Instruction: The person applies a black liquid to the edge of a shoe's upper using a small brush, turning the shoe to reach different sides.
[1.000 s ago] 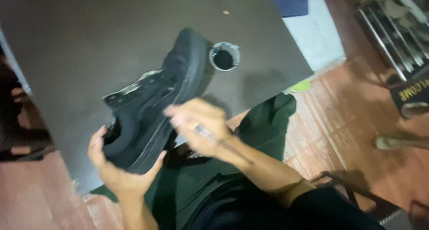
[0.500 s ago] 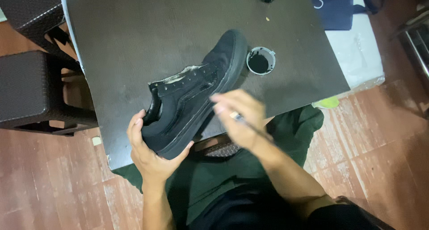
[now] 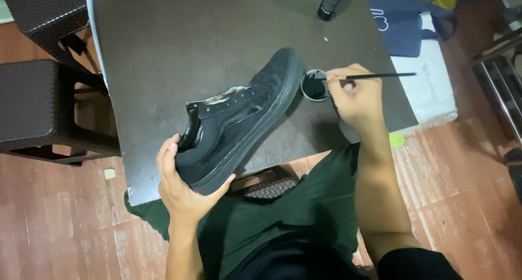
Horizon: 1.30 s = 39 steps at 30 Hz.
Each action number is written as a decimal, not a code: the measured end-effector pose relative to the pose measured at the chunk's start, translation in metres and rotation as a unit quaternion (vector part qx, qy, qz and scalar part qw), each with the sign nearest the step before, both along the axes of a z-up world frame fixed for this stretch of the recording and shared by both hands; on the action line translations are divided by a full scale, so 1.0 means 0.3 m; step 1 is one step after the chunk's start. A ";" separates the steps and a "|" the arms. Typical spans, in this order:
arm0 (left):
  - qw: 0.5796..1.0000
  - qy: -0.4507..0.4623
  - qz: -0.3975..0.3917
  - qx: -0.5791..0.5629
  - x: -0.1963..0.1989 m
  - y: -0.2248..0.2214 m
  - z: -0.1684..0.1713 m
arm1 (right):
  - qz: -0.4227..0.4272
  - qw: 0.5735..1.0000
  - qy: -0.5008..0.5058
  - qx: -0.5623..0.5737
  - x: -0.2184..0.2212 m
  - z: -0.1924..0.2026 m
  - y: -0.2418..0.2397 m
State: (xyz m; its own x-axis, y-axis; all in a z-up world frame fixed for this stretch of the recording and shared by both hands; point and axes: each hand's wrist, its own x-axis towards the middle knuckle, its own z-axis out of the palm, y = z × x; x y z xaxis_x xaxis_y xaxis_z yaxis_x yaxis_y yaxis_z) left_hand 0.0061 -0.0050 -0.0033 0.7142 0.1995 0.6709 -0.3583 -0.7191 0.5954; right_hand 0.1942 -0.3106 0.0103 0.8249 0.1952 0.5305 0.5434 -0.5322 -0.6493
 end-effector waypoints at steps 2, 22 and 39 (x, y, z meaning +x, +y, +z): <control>1.000 0.005 -0.005 -0.002 -0.007 0.001 0.001 | 0.014 1.000 -0.003 -0.024 0.004 -0.006 0.013; 1.000 0.021 0.008 -0.019 -0.009 0.000 0.005 | -0.029 0.997 0.065 0.006 -0.156 0.037 -0.030; 0.999 0.028 0.006 -0.024 -0.012 0.000 0.003 | 0.047 0.988 -0.102 0.107 -0.321 0.015 0.310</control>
State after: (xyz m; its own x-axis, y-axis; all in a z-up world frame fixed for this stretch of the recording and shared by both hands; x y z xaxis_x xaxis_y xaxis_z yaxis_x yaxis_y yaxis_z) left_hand 0.0027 -0.0051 -0.0026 0.7478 0.2388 0.6194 -0.3150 -0.6937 0.6477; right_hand 0.0978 -0.2176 0.0149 0.6807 0.1314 0.7207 0.7147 -0.3350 -0.6140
